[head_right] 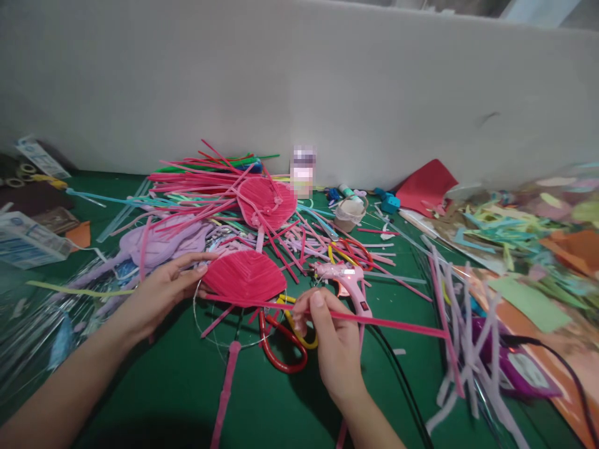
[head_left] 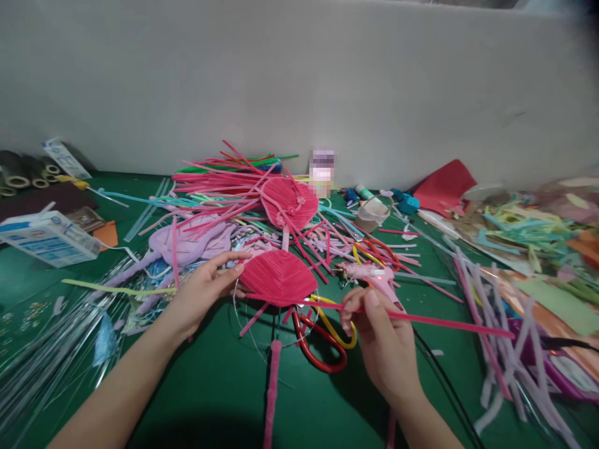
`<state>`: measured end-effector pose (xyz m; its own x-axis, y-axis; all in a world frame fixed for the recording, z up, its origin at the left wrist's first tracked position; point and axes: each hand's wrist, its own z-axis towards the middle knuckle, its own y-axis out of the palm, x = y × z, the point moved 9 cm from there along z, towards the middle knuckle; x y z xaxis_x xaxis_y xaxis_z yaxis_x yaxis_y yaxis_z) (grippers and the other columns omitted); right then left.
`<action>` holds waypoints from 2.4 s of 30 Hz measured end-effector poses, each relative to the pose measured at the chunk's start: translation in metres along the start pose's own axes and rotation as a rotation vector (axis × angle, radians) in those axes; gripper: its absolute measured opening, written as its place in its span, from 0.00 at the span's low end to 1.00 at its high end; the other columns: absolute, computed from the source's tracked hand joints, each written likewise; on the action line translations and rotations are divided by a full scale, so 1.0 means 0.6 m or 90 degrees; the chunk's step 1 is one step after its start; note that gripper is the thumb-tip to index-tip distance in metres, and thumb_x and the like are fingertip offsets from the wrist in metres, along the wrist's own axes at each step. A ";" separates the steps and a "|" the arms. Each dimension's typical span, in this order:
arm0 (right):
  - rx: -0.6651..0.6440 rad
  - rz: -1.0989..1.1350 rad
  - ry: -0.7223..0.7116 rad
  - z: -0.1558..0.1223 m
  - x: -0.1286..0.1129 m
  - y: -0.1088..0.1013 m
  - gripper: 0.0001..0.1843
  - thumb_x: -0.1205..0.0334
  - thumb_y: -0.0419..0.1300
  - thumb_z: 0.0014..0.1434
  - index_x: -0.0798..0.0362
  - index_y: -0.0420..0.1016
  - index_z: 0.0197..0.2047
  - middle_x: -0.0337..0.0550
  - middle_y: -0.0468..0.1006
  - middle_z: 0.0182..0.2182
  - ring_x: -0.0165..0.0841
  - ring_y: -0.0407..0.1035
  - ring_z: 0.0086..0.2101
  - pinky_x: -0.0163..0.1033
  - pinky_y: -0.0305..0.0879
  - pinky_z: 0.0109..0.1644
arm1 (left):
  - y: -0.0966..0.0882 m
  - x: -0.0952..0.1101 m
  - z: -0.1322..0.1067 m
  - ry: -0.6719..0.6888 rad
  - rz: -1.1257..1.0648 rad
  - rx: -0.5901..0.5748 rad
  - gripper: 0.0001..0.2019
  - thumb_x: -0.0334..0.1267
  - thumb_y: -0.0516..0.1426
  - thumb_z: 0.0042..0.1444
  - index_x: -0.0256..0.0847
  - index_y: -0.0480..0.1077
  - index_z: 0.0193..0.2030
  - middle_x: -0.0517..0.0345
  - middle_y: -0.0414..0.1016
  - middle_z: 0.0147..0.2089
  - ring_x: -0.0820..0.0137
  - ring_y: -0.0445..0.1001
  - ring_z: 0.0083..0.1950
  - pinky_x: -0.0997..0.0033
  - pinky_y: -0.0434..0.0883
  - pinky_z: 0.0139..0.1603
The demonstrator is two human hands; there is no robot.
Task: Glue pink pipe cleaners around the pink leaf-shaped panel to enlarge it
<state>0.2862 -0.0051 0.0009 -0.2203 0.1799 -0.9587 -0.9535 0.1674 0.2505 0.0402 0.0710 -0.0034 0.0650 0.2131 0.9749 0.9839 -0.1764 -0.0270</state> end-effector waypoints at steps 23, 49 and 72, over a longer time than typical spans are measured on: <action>-0.030 -0.030 -0.011 -0.006 -0.003 0.006 0.13 0.54 0.55 0.64 0.52 0.75 0.34 0.41 0.71 0.32 0.27 0.63 0.25 0.33 0.59 0.25 | 0.002 -0.025 0.001 -0.094 -0.065 -0.025 0.24 0.38 0.66 0.48 0.39 0.67 0.52 0.54 0.83 0.34 0.63 0.81 0.38 0.62 0.77 0.46; -0.174 -0.308 -0.149 -0.023 -0.033 0.055 0.10 0.64 0.62 0.59 0.45 0.80 0.43 0.43 0.82 0.39 0.35 0.76 0.38 0.39 0.73 0.42 | -0.023 -0.026 0.010 -0.028 -0.168 0.087 0.12 0.42 0.58 0.58 0.37 0.71 0.45 0.49 0.81 0.39 0.64 0.81 0.40 0.65 0.77 0.43; -0.337 -0.795 -0.329 -0.071 -0.045 0.087 0.16 0.66 0.50 0.65 0.49 0.74 0.51 0.45 0.79 0.46 0.37 0.73 0.43 0.41 0.71 0.45 | -0.023 -0.025 0.012 -0.017 -0.163 0.071 0.15 0.37 0.66 0.47 0.39 0.73 0.42 0.58 0.81 0.34 0.71 0.79 0.33 0.73 0.75 0.41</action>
<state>0.2338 -0.0426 0.0340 0.7836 0.5283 -0.3269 -0.4519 0.1237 -0.8834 0.0270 0.0774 -0.0195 -0.1853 0.2623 0.9470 0.9810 -0.0077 0.1940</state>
